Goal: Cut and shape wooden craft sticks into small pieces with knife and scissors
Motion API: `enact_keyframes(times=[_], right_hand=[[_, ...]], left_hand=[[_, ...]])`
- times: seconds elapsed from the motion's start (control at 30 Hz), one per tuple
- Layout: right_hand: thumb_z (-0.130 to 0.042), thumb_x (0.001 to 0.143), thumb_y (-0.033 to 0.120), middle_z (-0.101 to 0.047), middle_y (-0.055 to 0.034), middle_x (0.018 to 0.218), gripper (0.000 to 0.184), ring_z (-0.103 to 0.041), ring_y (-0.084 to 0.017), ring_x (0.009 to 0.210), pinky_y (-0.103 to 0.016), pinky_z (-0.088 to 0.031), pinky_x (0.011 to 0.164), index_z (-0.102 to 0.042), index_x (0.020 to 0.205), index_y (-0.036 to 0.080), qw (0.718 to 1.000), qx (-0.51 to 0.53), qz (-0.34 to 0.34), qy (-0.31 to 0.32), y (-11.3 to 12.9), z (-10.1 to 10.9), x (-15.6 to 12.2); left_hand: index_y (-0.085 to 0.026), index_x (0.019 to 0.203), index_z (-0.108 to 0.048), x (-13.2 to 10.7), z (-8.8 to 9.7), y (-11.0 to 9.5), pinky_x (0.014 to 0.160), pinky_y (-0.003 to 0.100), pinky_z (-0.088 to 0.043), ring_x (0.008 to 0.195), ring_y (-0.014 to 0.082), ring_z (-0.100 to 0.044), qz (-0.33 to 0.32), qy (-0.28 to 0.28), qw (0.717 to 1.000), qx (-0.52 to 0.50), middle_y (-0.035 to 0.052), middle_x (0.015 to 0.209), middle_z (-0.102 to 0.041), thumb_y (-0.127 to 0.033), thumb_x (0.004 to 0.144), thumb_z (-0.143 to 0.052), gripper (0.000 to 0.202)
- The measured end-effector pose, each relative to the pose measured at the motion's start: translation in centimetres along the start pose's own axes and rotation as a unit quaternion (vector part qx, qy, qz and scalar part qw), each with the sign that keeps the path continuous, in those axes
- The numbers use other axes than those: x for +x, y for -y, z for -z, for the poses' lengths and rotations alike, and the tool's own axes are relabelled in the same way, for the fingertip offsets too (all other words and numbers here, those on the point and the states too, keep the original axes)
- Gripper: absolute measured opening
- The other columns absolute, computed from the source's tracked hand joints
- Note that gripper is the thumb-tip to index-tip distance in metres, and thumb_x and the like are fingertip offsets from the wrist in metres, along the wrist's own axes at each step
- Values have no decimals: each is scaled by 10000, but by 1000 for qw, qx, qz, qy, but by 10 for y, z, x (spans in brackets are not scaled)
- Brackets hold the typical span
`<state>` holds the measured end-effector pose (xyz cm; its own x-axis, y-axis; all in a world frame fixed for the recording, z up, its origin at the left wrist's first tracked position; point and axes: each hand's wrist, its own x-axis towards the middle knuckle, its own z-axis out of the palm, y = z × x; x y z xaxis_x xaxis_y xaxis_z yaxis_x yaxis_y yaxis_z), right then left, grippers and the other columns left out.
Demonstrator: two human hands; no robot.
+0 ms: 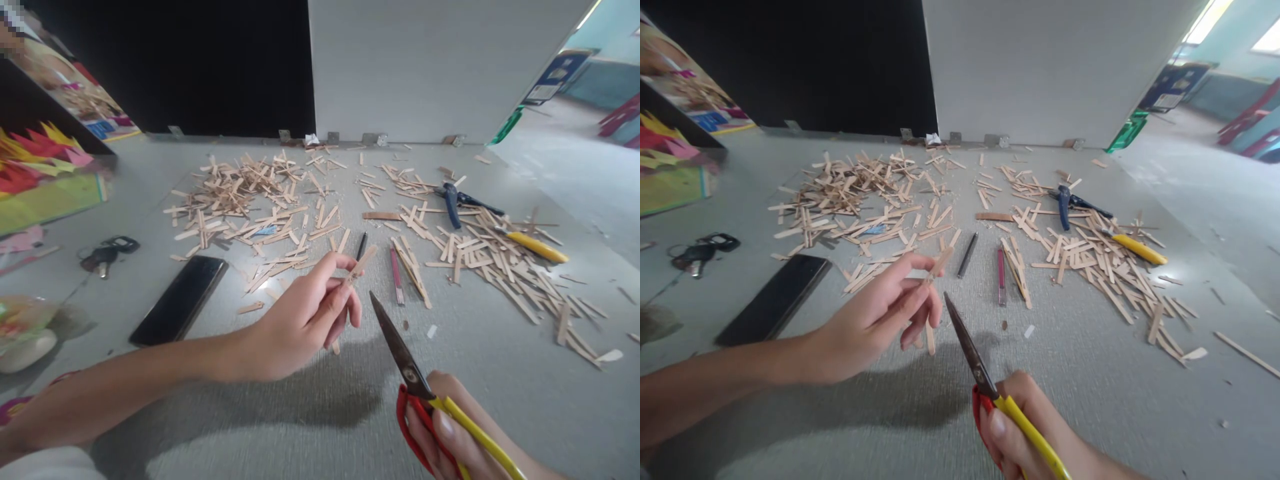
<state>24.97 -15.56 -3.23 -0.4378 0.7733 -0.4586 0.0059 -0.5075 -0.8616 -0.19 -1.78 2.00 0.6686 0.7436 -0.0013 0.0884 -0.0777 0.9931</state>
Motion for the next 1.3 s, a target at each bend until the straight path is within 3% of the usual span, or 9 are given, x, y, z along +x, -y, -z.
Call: enact_keyframes(times=[0.23, 0.47, 0.67, 0.8, 0.97, 1.17, 1.3], right_hand=[[-539, 1022, 818, -498, 42, 796, 577, -399, -66, 529, -198, -362, 502, -476, 950, 249, 996, -6, 63, 55, -1, 3, -1], [-515, 1017, 836, -503, 34, 789, 593, -406, -80, 534, -221, -357, 500, -478, 945, 249, 997, -26, 47, 49, 5, 1, -2], [-527, 1007, 836, -480, 35, 763, 596, -378, -80, 530, -211, -312, 473, -489, 913, 248, 997, -20, 47, 51, 7, 0, 0], [-547, 976, 870, -523, 24, 791, 626, -393, -76, 516, -220, -305, 466, -508, 936, 246, 998, -46, 31, 23, 11, -3, -4], [-584, 957, 881, -506, 47, 794, 652, -401, -72, 547, -225, -357, 524, -514, 952, 232, 999, -35, 14, -31, 14, -8, -7], [-637, 839, 961, -502, 61, 761, 740, -412, -73, 526, -239, -352, 521, -518, 900, 234, 994, -51, -37, -89, 21, -13, -5], [-656, 858, 926, -522, 50, 773, 698, -425, -89, 525, -254, -370, 508, -553, 932, 239, 991, -63, -23, -114, 15, -13, -6]], left_hand=[[-248, 1211, -413, -1, -1, -1, 592, 237, -520, 588, 107, -568, 15, 0, 1000, 4, -16, 890, -683, -386, 1184, -395, 141], [-230, 1093, -524, -1, 1, -2, 490, 198, -421, 504, 103, -368, 16, -24, 997, 67, -103, 653, -406, -392, 1165, -401, 216], [-220, 1059, -562, -1, 3, -5, 490, 219, -379, 497, 105, -358, 13, -26, 995, 96, -101, 625, -406, -364, 1161, -390, 246], [-212, 1124, -593, 0, 6, -5, 506, 227, -368, 529, 111, -396, 13, -14, 995, 101, -85, 662, -442, -322, 1152, -364, 256], [-235, 1098, -499, 3, 14, -10, 553, 208, -444, 610, 111, -539, 26, -18, 995, 96, -50, 764, -642, -293, 1105, -511, 60], [-190, 924, -672, 6, 16, -17, 492, 199, -438, 538, 85, -498, 18, -64, 993, 102, -18, 752, -671, -288, 1059, -594, 184], [-184, 895, -691, 6, 15, -18, 481, 195, -447, 519, 83, -508, 14, -71, 992, 106, -16, 729, -664, -322, 1063, -607, 232]])
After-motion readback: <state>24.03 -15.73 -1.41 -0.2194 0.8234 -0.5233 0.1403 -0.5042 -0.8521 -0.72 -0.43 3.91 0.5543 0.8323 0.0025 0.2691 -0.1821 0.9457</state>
